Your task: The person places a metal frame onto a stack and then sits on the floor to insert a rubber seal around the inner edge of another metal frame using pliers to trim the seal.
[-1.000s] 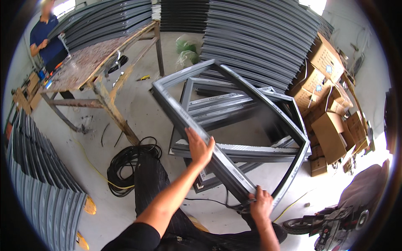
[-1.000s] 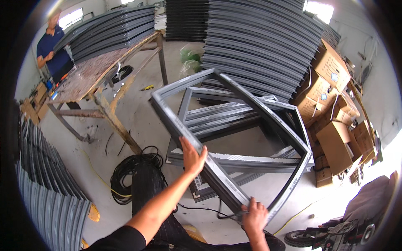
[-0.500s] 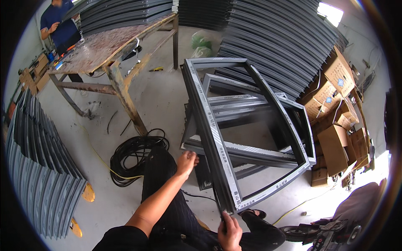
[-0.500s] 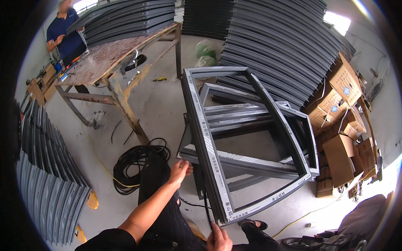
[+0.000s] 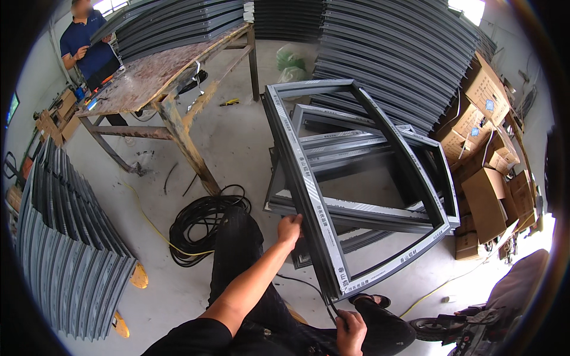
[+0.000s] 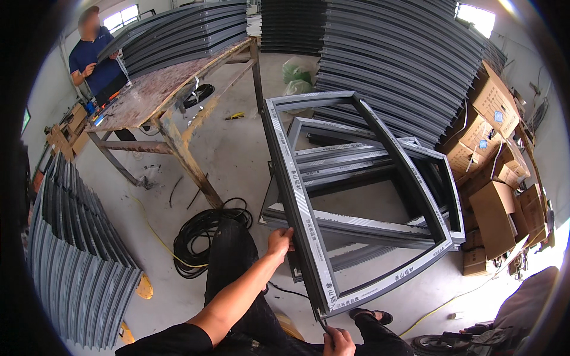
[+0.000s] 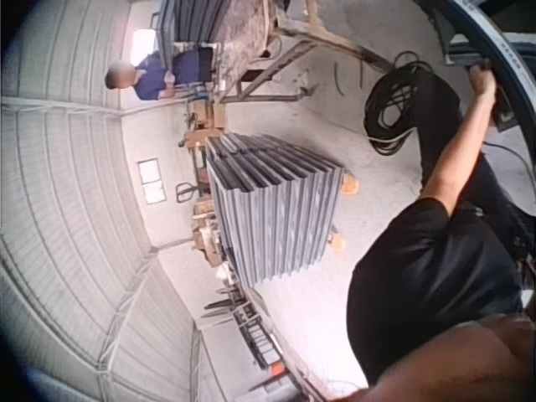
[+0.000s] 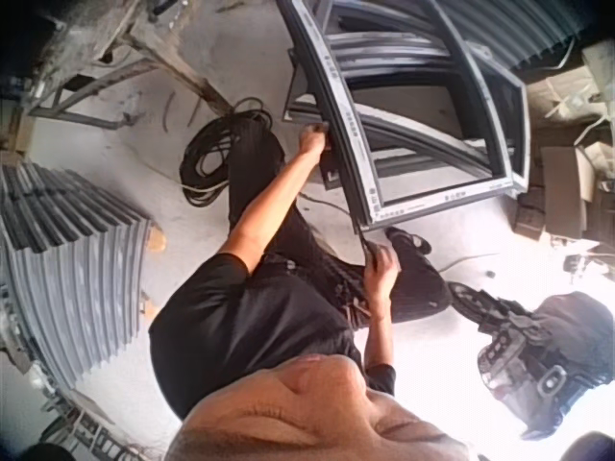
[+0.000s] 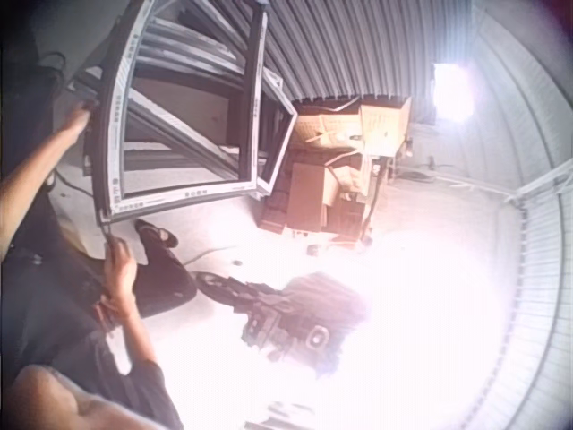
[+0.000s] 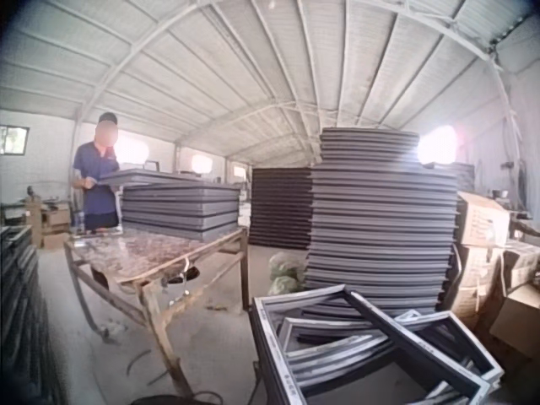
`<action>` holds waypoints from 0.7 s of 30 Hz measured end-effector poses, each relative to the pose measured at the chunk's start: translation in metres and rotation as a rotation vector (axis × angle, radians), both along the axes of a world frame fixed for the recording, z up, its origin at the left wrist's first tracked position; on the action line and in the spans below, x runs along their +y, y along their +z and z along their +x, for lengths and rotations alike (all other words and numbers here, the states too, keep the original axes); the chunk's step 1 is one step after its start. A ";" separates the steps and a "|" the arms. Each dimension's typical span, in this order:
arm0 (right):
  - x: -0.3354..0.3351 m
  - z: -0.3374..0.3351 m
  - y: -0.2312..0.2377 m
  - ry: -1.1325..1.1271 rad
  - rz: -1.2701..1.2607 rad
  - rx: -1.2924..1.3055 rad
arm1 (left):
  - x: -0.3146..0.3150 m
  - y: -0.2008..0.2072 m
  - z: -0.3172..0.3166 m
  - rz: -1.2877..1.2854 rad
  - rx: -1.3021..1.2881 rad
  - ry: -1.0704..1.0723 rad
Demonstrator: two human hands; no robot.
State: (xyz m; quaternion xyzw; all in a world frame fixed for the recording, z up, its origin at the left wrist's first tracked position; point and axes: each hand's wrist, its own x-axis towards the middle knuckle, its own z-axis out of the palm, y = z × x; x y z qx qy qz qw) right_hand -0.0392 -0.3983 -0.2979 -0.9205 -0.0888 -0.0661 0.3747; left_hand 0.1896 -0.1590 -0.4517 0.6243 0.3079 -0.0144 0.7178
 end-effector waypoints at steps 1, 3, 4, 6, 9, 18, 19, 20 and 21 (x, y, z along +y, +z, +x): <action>-0.002 -0.001 -0.003 0.035 0.011 -0.021 | 0.000 0.001 0.001 0.006 0.005 -0.002; -0.003 -0.004 -0.006 0.033 0.059 0.072 | 0.000 0.003 0.005 0.009 0.014 0.016; -0.003 -0.005 -0.008 0.033 0.083 0.116 | 0.000 0.004 0.006 0.011 0.016 0.026; -0.005 -0.006 -0.027 0.019 0.192 0.246 | 0.007 0.005 0.002 -0.127 0.036 -0.024; -0.006 -0.007 -0.032 -0.049 0.314 0.332 | 0.015 0.018 -0.011 -0.246 0.064 -0.175; -0.006 -0.009 -0.039 -0.051 0.395 0.422 | 0.004 0.034 -0.040 -0.298 0.109 -0.276; -0.007 -0.010 -0.041 -0.042 0.399 0.418 | 0.003 0.029 -0.042 -0.281 0.094 -0.280; -0.007 -0.010 -0.042 -0.034 0.404 0.415 | 0.001 0.021 -0.043 -0.264 0.080 -0.284; -0.007 -0.009 -0.041 -0.024 0.388 0.411 | -0.002 0.018 -0.044 -0.250 0.070 -0.288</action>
